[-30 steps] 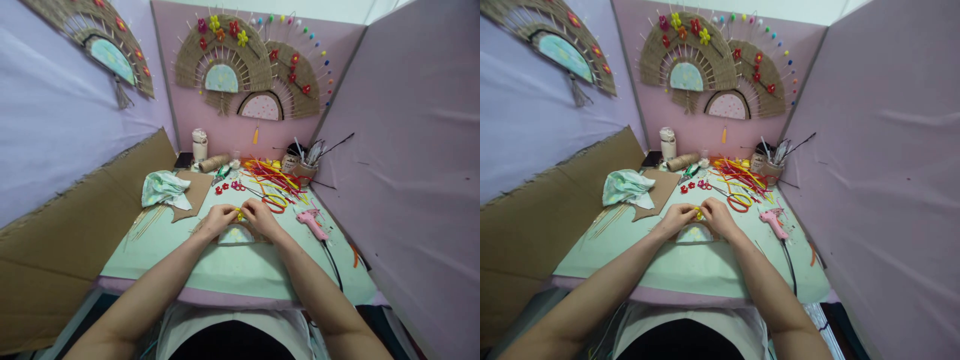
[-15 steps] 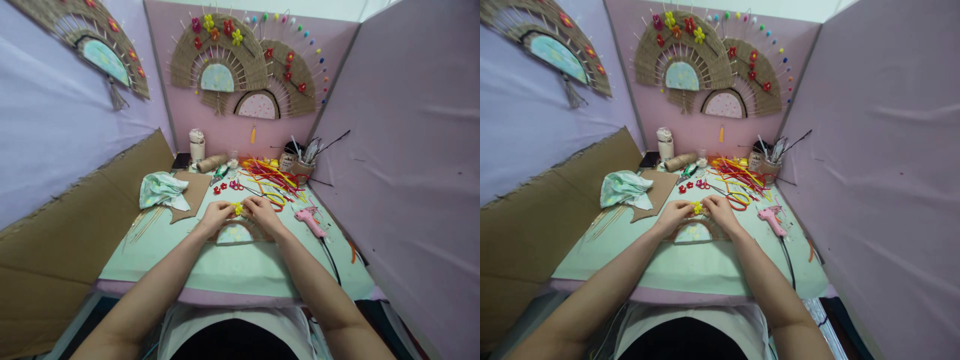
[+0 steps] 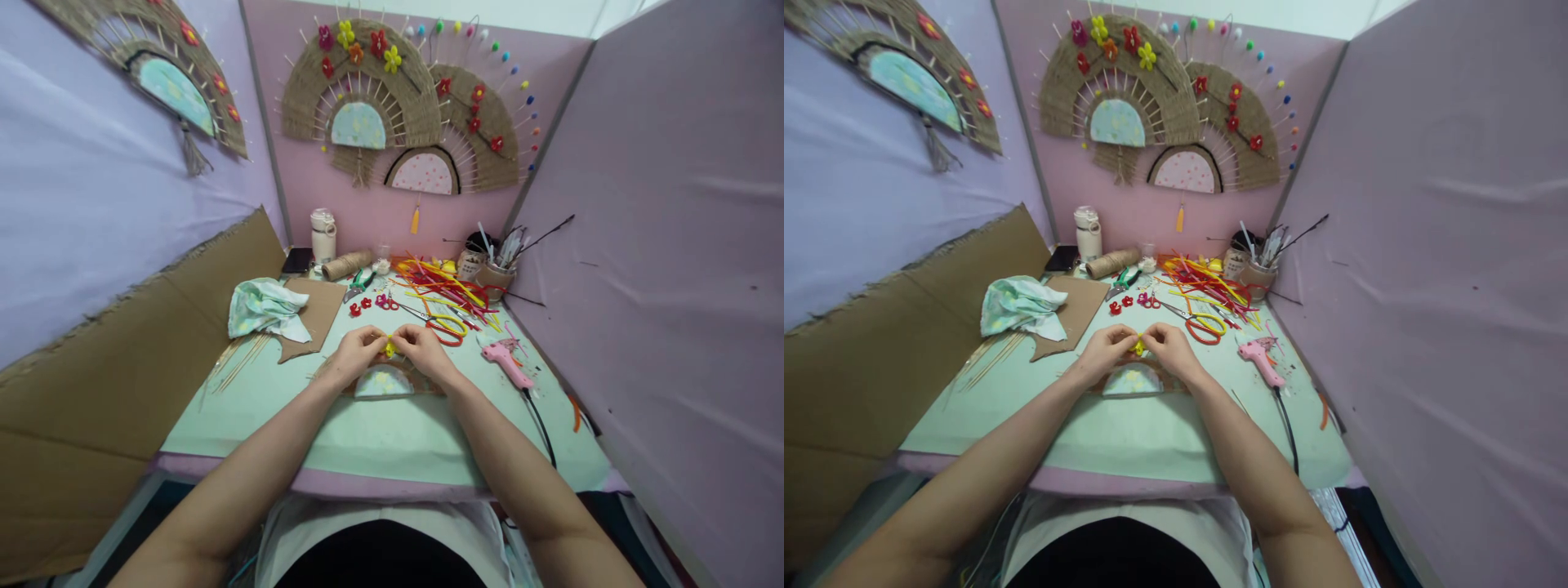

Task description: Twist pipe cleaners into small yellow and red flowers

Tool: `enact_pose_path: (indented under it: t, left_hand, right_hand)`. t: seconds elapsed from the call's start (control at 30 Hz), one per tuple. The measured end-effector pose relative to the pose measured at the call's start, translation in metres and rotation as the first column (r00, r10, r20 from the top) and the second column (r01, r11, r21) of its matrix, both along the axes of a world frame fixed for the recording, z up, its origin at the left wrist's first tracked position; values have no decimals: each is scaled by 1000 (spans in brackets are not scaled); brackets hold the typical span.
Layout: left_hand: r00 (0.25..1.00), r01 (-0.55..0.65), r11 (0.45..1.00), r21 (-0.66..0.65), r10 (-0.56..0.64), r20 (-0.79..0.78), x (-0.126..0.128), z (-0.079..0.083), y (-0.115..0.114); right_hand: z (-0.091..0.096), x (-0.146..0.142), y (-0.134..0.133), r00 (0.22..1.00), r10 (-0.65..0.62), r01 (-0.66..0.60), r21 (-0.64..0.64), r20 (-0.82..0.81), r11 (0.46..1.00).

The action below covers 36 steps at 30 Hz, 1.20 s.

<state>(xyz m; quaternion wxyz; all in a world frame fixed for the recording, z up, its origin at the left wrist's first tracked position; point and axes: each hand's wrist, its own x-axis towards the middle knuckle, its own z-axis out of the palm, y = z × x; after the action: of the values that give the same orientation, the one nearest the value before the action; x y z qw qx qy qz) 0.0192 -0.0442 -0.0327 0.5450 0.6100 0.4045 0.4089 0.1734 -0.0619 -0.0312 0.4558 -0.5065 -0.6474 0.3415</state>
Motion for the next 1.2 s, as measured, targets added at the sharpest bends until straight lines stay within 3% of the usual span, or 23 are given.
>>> enact_pose_path:
  t: [0.17,0.33,0.43,0.57,0.63,0.87,1.2]
  left_hand:
    - [995,49,988,145,-36,-91,-2,-7,4]
    - [995,-85,992,92,80,52,-1,-9,10]
    - [984,-139,986,93,128,120,-1,-11,12]
    - [985,-160,976,145,148,86,-1,-8,9]
    - [987,-143,983,116,133,90,0,-4,6]
    - [975,-25,983,-181,64,212,1,9,-6]
    - [996,-75,989,-124,81,45,2,1,-1]
  right_hand:
    - [-3,2,2,999,27,-28,37,22,999]
    - [0,1,2,993,-85,84,-11,-82,996]
    - [2,-3,-1,992,-67,60,-76,-106,995]
    - [2,-11,-5,986,-43,16,-163,-163,987]
    - [0,-13,-5,975,-61,19,-192,-212,981]
    - [-14,-11,2,916,-106,-2,-269,-387,963]
    - [-4,-12,-4,966,-89,10,-309,-243,951]
